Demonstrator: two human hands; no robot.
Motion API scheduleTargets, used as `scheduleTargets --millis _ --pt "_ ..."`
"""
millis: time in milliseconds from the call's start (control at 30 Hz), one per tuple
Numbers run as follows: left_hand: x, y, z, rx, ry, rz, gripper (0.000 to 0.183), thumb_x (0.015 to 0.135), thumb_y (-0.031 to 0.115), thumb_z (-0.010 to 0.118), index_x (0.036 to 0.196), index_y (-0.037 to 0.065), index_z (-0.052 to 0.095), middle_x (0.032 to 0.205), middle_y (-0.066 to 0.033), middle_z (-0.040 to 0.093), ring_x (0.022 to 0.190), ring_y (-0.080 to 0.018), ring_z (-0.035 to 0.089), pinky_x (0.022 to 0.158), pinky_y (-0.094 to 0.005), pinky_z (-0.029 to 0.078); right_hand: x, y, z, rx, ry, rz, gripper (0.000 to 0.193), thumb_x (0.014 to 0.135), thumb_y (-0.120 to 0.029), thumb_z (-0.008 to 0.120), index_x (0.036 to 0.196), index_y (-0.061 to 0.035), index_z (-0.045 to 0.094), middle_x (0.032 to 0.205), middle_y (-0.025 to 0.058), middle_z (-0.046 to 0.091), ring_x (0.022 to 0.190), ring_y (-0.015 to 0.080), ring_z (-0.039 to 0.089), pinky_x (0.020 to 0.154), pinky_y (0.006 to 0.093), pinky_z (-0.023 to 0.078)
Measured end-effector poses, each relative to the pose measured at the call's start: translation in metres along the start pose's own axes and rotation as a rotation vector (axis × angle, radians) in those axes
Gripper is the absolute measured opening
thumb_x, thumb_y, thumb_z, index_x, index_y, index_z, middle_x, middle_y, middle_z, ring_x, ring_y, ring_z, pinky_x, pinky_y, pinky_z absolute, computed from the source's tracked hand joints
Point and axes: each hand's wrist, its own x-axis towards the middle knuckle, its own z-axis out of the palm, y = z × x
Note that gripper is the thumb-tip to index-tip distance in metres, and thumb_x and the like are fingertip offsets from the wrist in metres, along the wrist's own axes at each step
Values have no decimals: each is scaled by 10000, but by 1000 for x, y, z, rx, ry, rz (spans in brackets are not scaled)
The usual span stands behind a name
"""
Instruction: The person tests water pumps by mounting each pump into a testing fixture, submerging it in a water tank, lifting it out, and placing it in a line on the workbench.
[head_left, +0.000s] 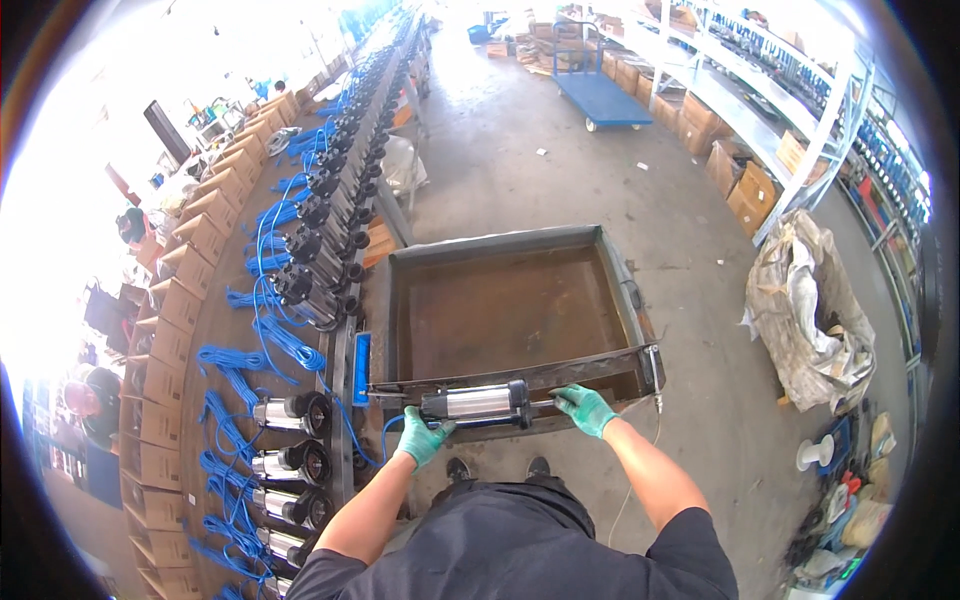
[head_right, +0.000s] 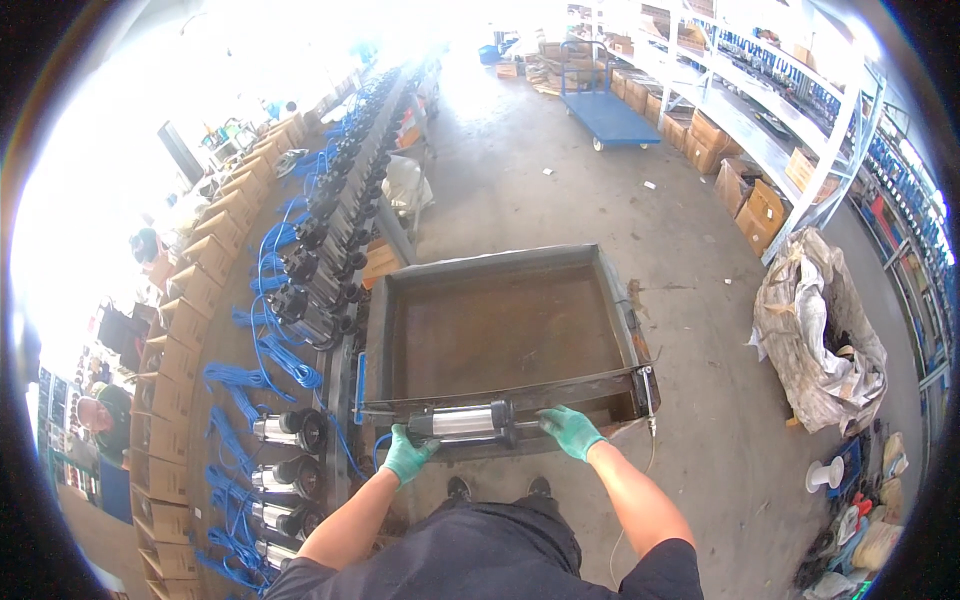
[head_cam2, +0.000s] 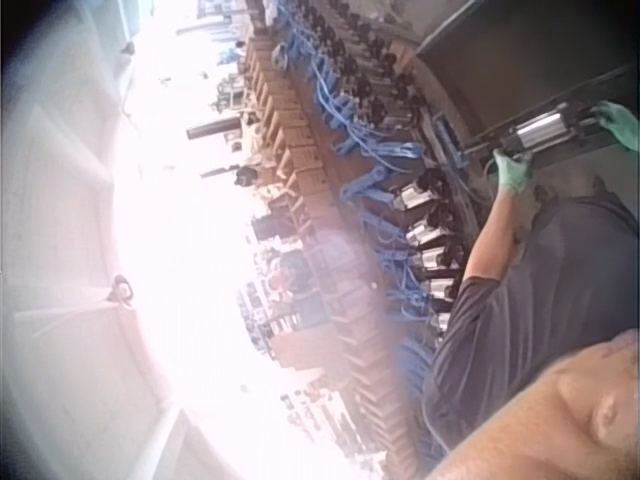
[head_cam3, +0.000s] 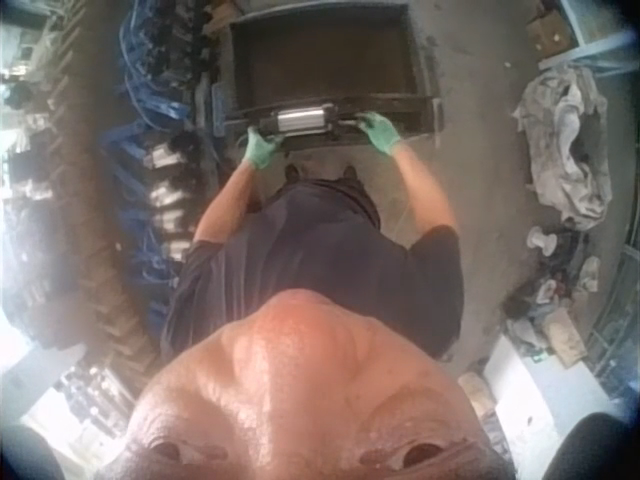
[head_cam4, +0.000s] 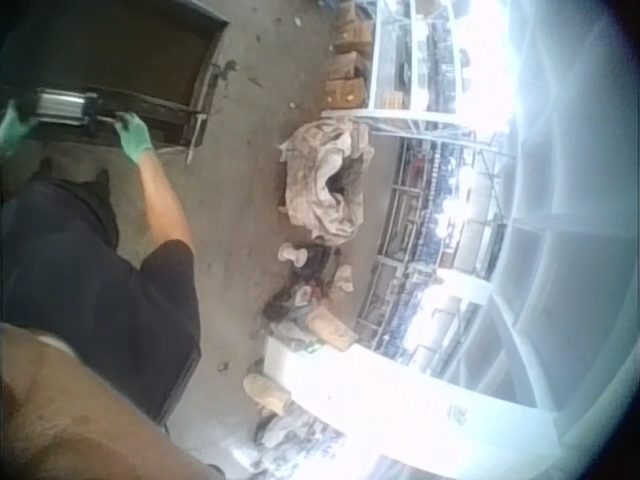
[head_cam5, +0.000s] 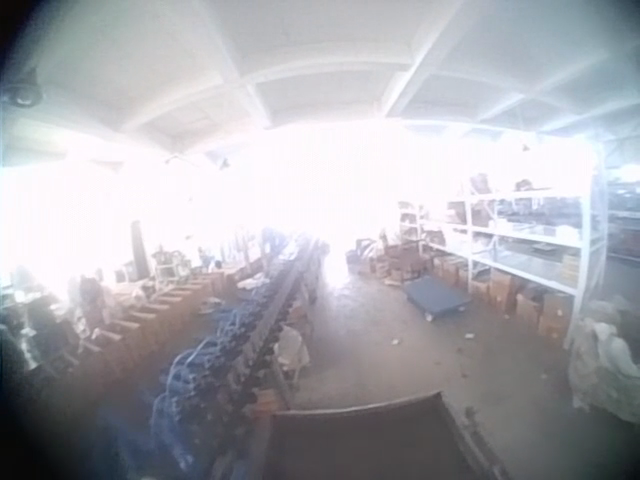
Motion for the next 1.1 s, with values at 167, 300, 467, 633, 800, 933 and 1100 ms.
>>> scheduleTargets --millis 167,300,467,633,800,933,1100 --pt "1 -10 -4 15 -4 -40 725 895 258 834 1330 -32 331 1252 -132 592 1132 -202 559 1021 -326 455 20 17 39 651 -3 498 551 1037 -392 607 1408 14 580 1209 150 720 1066 228 668 952 348 512" --pt "-1 -8 -9 -19 -18 -67 818 903 278 826 1401 -75 280 1296 -142 587 1172 -209 557 1048 -322 439 19 -19 29 900 35 632 506 1039 -406 613 1368 -22 605 885 22 659 707 124 593 637 301 529" --pt "-8 17 -12 -92 -46 -142 909 915 277 811 1480 -81 196 1342 -161 575 1215 -225 550 1072 -315 425 10 -27 9 142 141 98 542 969 -373 701 1382 -37 598 1254 195 654 1055 319 684 916 409 564" --pt "-4 31 -5 2 -71 -177 969 928 284 786 1516 -103 120 1390 -170 544 1275 -248 516 1100 -343 406 -9 4 1 -163 26 -181 483 944 -228 691 1408 -130 596 1403 151 584 1212 366 621 1021 457 520" --pt "15 -55 -14 -54 42 -151 991 928 242 785 1580 53 62 1387 -164 535 1015 -240 663 720 -406 589 6 -16 -11 -64 -129 -114 476 982 -315 649 1414 -127 586 1324 160 607 1174 377 632 990 478 515" --pt "-7 34 -9 -190 10 -337 801 914 204 803 1469 24 255 1343 -107 556 1167 -228 555 1066 -326 425 3 -1 4 146 -19 0 506 997 -409 634 1412 -121 600 1322 160 640 1191 395 627 1017 476 496" --pt "10 -13 -11 -111 61 -275 890 912 204 814 1535 8 210 1389 -135 549 1232 -221 542 1089 -327 411 7 -6 13 264 37 20 521 986 -439 667 1342 -59 647 1283 175 675 1188 360 648 999 443 510"
